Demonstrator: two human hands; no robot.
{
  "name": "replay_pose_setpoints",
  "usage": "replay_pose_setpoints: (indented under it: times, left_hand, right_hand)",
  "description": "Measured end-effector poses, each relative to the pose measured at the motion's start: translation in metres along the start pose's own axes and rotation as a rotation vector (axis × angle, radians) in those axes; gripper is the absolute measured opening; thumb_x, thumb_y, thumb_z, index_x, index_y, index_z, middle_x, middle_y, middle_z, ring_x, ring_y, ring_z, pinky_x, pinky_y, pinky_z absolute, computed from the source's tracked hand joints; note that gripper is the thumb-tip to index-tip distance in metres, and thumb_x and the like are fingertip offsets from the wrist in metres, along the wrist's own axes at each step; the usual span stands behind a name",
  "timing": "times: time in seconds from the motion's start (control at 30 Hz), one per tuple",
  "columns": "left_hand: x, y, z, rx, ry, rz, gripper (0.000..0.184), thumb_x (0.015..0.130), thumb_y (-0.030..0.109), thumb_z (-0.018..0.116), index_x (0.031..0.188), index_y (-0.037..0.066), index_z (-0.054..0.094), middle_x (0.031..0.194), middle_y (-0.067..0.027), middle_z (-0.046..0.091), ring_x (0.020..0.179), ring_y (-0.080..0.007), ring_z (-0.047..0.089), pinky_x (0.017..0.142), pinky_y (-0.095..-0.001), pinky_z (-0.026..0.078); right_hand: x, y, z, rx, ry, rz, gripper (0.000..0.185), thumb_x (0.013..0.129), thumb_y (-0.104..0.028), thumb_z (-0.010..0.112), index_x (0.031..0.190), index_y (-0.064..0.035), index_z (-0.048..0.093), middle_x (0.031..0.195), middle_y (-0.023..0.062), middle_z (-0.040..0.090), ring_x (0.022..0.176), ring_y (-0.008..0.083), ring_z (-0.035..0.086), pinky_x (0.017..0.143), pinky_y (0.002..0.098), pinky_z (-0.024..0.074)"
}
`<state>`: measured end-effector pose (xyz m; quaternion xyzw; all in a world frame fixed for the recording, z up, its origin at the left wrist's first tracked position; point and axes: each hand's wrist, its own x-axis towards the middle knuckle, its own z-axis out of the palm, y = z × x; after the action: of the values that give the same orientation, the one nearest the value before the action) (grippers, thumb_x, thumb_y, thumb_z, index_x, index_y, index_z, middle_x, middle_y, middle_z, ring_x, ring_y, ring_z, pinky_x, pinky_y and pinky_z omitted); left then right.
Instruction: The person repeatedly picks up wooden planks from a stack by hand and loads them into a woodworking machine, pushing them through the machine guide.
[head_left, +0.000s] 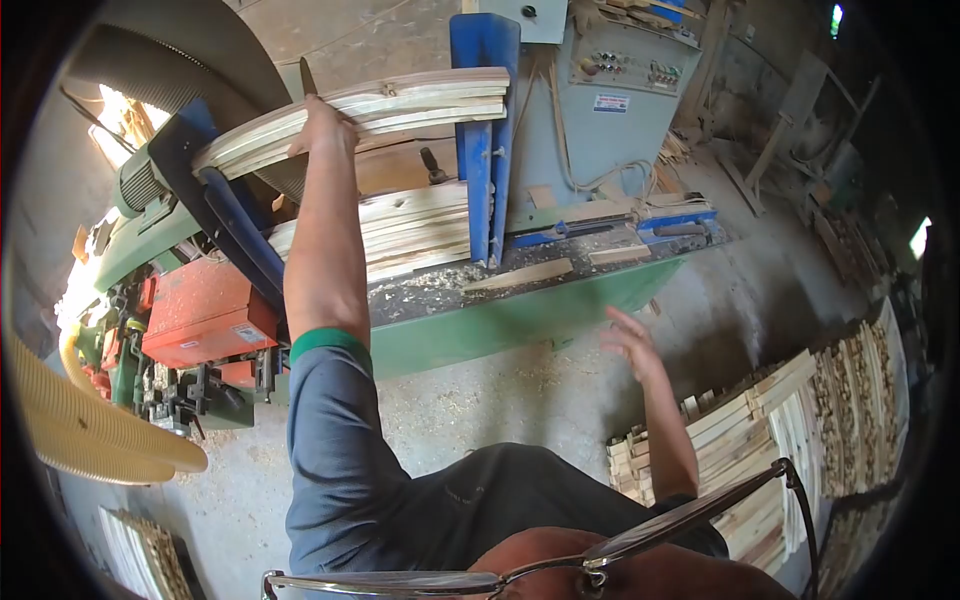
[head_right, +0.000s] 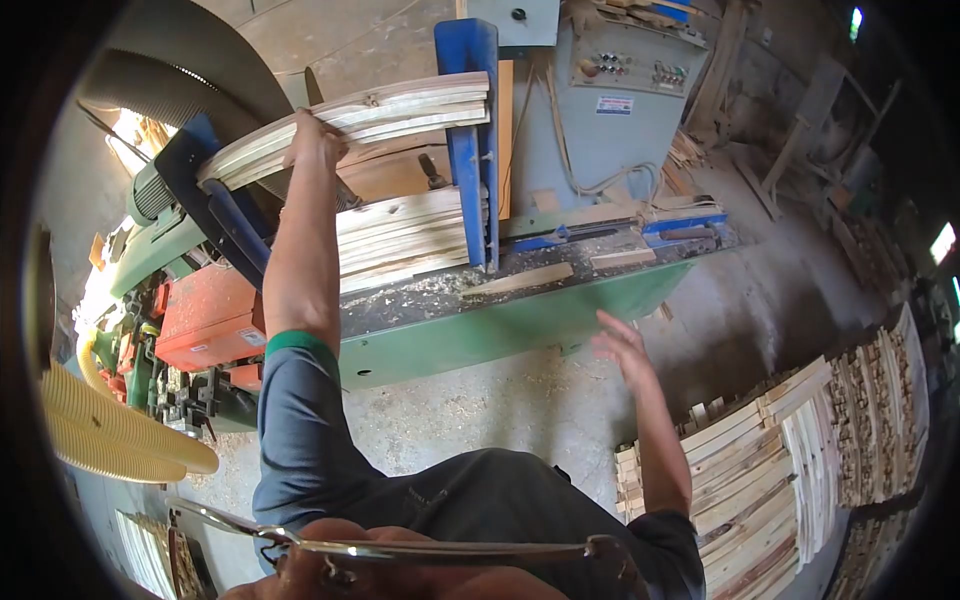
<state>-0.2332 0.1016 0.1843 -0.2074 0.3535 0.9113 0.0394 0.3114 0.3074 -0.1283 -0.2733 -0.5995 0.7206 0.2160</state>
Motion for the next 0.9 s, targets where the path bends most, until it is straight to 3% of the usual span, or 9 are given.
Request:
replay_pose_setpoints:
  times: [0.1, 0.13, 0.27, 0.37, 0.5, 0.6, 0.77, 0.83, 0.9]
  left_hand:
    - [0.009, 0.003, 0.006, 0.143, 0.112, -0.024, 0.116, 0.090, 0.030, 0.075, 0.159, 0.027, -0.018, 0.139, -0.0158, 0.052, 0.102, -0.0325, 0.068, 0.083, -0.0473, 0.061]
    - [0.018, 0.000, 0.007, 0.044, 0.078, -0.004, 0.097, 0.086, 0.040, 0.077, 0.150, 0.021, 0.006, 0.127, -0.0132, 0.059, 0.098, -0.0309, 0.067, 0.077, -0.0480, 0.059]
    - [0.052, 0.013, 0.007, -0.030, -0.204, -0.045, 0.063, 0.087, 0.055, 0.072, 0.127, 0.012, 0.052, 0.121, -0.0106, 0.066, 0.100, -0.0294, 0.068, 0.072, -0.0522, 0.058]
    - [0.025, 0.020, -0.004, -0.210, -0.356, -0.112, 0.088, 0.096, 0.037, 0.068, 0.151, 0.020, 0.001, 0.139, -0.0154, 0.057, 0.115, -0.0335, 0.066, 0.093, -0.0588, 0.059]
    - [0.058, 0.018, 0.011, -0.227, -0.670, -0.047, 0.093, 0.094, 0.036, 0.071, 0.155, 0.020, 0.002, 0.143, -0.0144, 0.054, 0.110, -0.0332, 0.068, 0.086, -0.0566, 0.061]
    - [0.026, 0.006, 0.027, -0.248, -0.108, 0.044, 0.116, 0.091, 0.033, 0.076, 0.159, 0.024, -0.018, 0.143, -0.0169, 0.051, 0.109, -0.0297, 0.067, 0.075, -0.0462, 0.060]
    - [0.029, -0.008, 0.015, -0.132, 0.024, -0.008, 0.125, 0.087, 0.035, 0.078, 0.158, 0.023, -0.024, 0.148, -0.0180, 0.043, 0.103, -0.0305, 0.066, 0.070, -0.0452, 0.059]
    - [0.036, -0.015, 0.006, -0.144, -0.016, -0.028, 0.122, 0.089, 0.033, 0.076, 0.158, 0.021, -0.024, 0.152, -0.0182, 0.039, 0.110, -0.0332, 0.064, 0.078, -0.0470, 0.060]
    - [0.055, -0.033, -0.002, -0.171, -0.091, 0.007, 0.110, 0.095, 0.050, 0.063, 0.158, 0.016, -0.020, 0.153, -0.0229, 0.037, 0.118, -0.0377, 0.060, 0.097, -0.0526, 0.052]
  right_hand:
    - [-0.032, 0.039, -0.011, 0.015, 0.050, 0.069, 0.057, 0.095, -0.017, 0.066, 0.148, -0.0036, 0.051, 0.131, 0.0078, 0.059, 0.107, 0.0271, 0.068, 0.087, 0.0401, 0.0585]
    - [-0.041, 0.052, -0.013, 0.052, 0.080, 0.105, 0.056, 0.095, -0.018, 0.066, 0.147, -0.0033, 0.051, 0.128, 0.0077, 0.059, 0.106, 0.0276, 0.068, 0.087, 0.0413, 0.0584]
    - [-0.073, 0.102, -0.024, 0.086, 0.120, 0.219, 0.055, 0.095, -0.023, 0.066, 0.145, -0.0028, 0.052, 0.126, 0.0085, 0.059, 0.103, 0.0295, 0.068, 0.087, 0.0442, 0.0580]
    - [-0.090, 0.144, -0.036, 0.121, 0.174, 0.348, 0.057, 0.095, -0.027, 0.067, 0.144, -0.0036, 0.051, 0.128, 0.0095, 0.059, 0.100, 0.0304, 0.068, 0.084, 0.0442, 0.0586]
    - [-0.119, 0.160, -0.036, 0.140, 0.231, 0.355, 0.058, 0.095, -0.029, 0.068, 0.145, -0.0051, 0.050, 0.129, 0.0102, 0.058, 0.097, 0.0311, 0.069, 0.081, 0.0442, 0.0592]
    - [-0.134, 0.174, -0.041, 0.208, 0.261, 0.301, 0.057, 0.096, -0.031, 0.066, 0.145, -0.0059, 0.050, 0.126, 0.0107, 0.059, 0.095, 0.0314, 0.070, 0.078, 0.0439, 0.0601]
    - [-0.162, 0.187, -0.048, 0.182, 0.302, 0.317, 0.056, 0.099, -0.030, 0.062, 0.147, -0.0059, 0.049, 0.130, 0.0145, 0.058, 0.099, 0.0330, 0.069, 0.081, 0.0455, 0.0604]
    - [-0.168, 0.192, -0.047, 0.179, 0.310, 0.334, 0.057, 0.098, -0.032, 0.062, 0.147, -0.0061, 0.049, 0.129, 0.0142, 0.058, 0.099, 0.0329, 0.070, 0.081, 0.0455, 0.0604]
    - [-0.175, 0.194, -0.047, 0.235, 0.327, 0.347, 0.057, 0.096, -0.031, 0.065, 0.146, -0.0059, 0.051, 0.126, 0.0133, 0.059, 0.099, 0.0325, 0.069, 0.081, 0.0456, 0.0599]
